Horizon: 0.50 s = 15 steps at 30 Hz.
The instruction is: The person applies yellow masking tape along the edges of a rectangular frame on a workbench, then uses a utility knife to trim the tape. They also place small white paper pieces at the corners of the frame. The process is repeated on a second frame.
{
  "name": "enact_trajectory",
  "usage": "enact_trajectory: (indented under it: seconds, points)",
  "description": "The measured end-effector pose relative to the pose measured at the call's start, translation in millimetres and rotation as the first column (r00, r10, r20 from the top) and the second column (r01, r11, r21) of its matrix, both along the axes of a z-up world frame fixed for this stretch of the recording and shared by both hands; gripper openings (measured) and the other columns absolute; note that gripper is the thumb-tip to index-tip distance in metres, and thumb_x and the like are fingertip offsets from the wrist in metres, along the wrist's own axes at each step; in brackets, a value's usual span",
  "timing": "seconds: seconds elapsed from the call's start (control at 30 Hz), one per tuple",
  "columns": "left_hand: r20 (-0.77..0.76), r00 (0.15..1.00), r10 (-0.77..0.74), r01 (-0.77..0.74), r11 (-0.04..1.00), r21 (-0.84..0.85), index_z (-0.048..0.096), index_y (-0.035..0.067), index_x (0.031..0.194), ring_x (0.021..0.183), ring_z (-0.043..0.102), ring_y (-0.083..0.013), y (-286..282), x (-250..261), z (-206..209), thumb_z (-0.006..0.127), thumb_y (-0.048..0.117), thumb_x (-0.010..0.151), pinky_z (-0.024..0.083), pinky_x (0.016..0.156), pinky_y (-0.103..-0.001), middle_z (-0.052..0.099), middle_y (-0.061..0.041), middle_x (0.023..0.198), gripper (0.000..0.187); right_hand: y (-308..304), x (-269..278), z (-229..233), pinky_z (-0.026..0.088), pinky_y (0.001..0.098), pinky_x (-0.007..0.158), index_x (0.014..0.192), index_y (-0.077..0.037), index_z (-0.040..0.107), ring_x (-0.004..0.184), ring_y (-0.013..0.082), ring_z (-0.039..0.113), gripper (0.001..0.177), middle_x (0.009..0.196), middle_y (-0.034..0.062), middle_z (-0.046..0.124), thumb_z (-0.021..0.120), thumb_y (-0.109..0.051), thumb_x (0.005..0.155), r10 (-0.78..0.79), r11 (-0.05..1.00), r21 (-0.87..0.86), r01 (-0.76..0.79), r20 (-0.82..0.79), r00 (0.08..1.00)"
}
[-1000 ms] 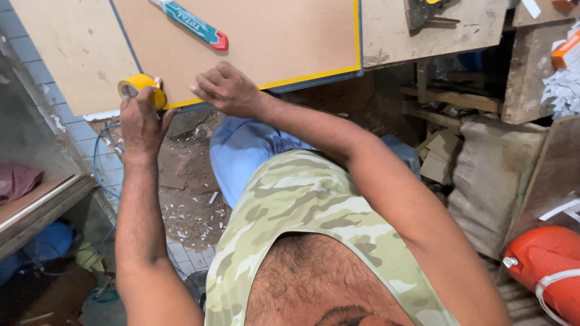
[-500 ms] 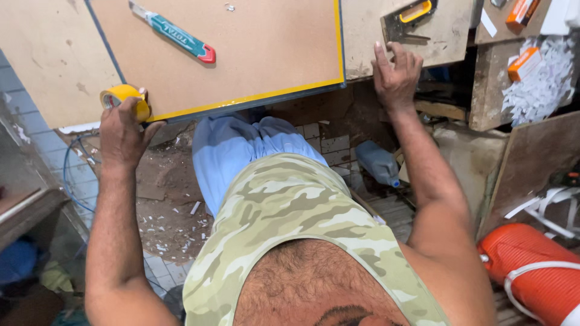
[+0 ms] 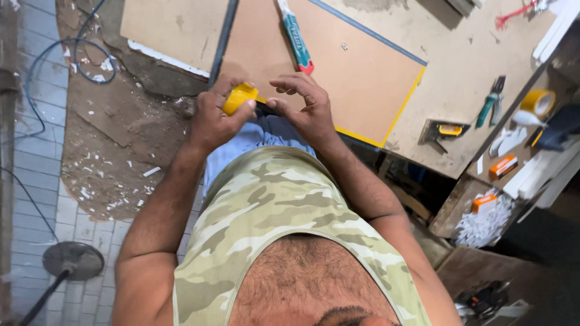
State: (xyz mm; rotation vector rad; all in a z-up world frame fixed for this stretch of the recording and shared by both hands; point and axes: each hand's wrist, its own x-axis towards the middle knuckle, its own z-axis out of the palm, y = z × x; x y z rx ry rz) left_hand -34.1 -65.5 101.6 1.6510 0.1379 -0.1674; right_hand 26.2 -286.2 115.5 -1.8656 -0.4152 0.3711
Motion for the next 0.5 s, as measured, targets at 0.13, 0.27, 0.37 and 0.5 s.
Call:
enact_trajectory:
  seconds: [0.13, 0.27, 0.37, 0.5]
  points:
    - [0.074, 0.997, 0.011, -0.029, 0.970, 0.243, 0.064, 0.008, 0.120, 0.082, 0.077, -0.0318, 10.7, -1.8, -3.2, 0.073, 0.015, 0.093, 0.059, 0.068, -0.041, 0.074, -0.016, 0.090, 0.029, 33.9, 16.8, -8.3, 0.054, 0.0313, 0.089, 0.106, -0.001, 0.073, 0.100, 0.0179, 0.069, 0.021, 0.104, 0.0081, 0.072, 0.085, -0.007, 0.090, 0.165, 0.986, 0.045, -0.163, -0.044, 0.985]
    - [0.125, 0.989, 0.075, -0.101, 0.971, 0.215, 0.061, 0.009, 0.121, 0.088, 0.077, -0.0347, 17.0, -3.8, -11.7, 0.072, 0.017, 0.094, 0.060, 0.071, -0.042, 0.075, -0.015, 0.097, 0.030, 48.2, 25.2, -21.9, 0.056, 0.0296, 0.085, 0.098, -0.001, 0.073, 0.093, 0.0161, 0.070, 0.011, 0.099, 0.0066, 0.073, 0.083, -0.004, 0.093, 0.164, 0.986, 0.034, -0.162, -0.099, 0.981]
    - [0.142, 0.984, 0.105, -0.135, 0.966, 0.219, 0.058, 0.010, 0.123, 0.090, 0.076, -0.0342, 16.4, -5.5, -15.8, 0.071, 0.016, 0.094, 0.060, 0.075, -0.042, 0.075, -0.014, 0.102, 0.032, 51.4, 28.8, -27.0, 0.054, 0.0305, 0.082, 0.096, 0.000, 0.072, 0.091, 0.0160, 0.066, 0.009, 0.095, 0.0071, 0.070, 0.081, -0.003, 0.094, 0.207, 0.978, 0.012, -0.207, -0.114, 0.972]
    - [0.082, 0.982, 0.168, -0.181, 0.964, 0.194, 0.059, 0.011, 0.124, 0.093, 0.076, -0.0340, 9.1, -4.3, -18.2, 0.070, 0.015, 0.094, 0.060, 0.076, -0.041, 0.074, -0.014, 0.103, 0.032, 51.2, 39.1, -28.2, 0.050, 0.0309, 0.083, 0.099, 0.000, 0.064, 0.089, 0.0162, 0.059, 0.012, 0.094, 0.0072, 0.063, 0.076, -0.002, 0.100, 0.259, 0.961, -0.100, -0.258, -0.002, 0.966]
